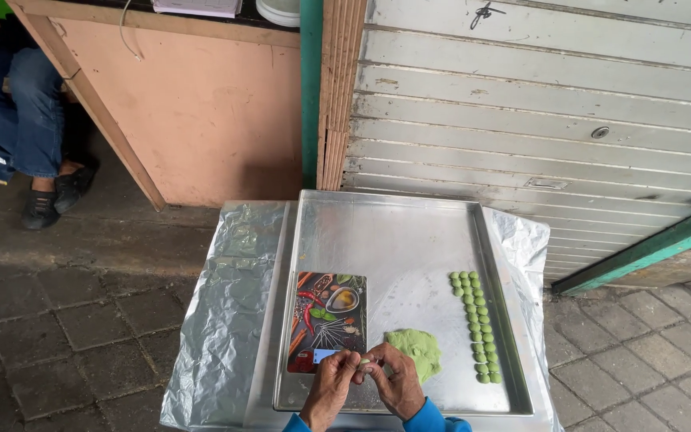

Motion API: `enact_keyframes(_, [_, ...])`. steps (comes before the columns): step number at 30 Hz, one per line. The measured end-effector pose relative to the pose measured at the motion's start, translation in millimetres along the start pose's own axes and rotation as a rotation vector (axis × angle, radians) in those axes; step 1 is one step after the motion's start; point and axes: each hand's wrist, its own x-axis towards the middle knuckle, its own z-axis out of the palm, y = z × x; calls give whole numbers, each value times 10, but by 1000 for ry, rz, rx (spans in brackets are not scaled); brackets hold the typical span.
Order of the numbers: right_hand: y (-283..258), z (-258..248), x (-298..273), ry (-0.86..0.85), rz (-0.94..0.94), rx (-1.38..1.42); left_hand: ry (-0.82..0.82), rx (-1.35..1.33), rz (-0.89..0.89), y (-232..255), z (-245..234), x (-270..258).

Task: The person rolls small pieces of green dough into balls by hand and places them in a row on a metal tray. The person also weighs the dough pieces on a digital scale to ensure consistent size.

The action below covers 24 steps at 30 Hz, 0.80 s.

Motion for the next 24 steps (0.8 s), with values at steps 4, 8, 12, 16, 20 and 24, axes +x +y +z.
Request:
enact_keyframes(4, [143,-14,-40,122,87,33,-12,-184,-100,-17,89,-23])
enact_keyframes(8, [-5,-41,0,70,157,441,-23,-162,-71,8,126,-30])
enact_keyframes(12, [-24,-28,-25,52,174,637,-60,-165,-31,-226,56,57])
enact_keyframes(16, [-9,-88,-3,-13,159,728,-122,-331,-73,-183,84,70])
enact_keyframes(20, [243,-109,-111,136,140,493,-13,-342,-129,-170,155,79])
enact_keyframes(24, [354,-92,-211,177,157,374,46,-294,-200,-155,190,92])
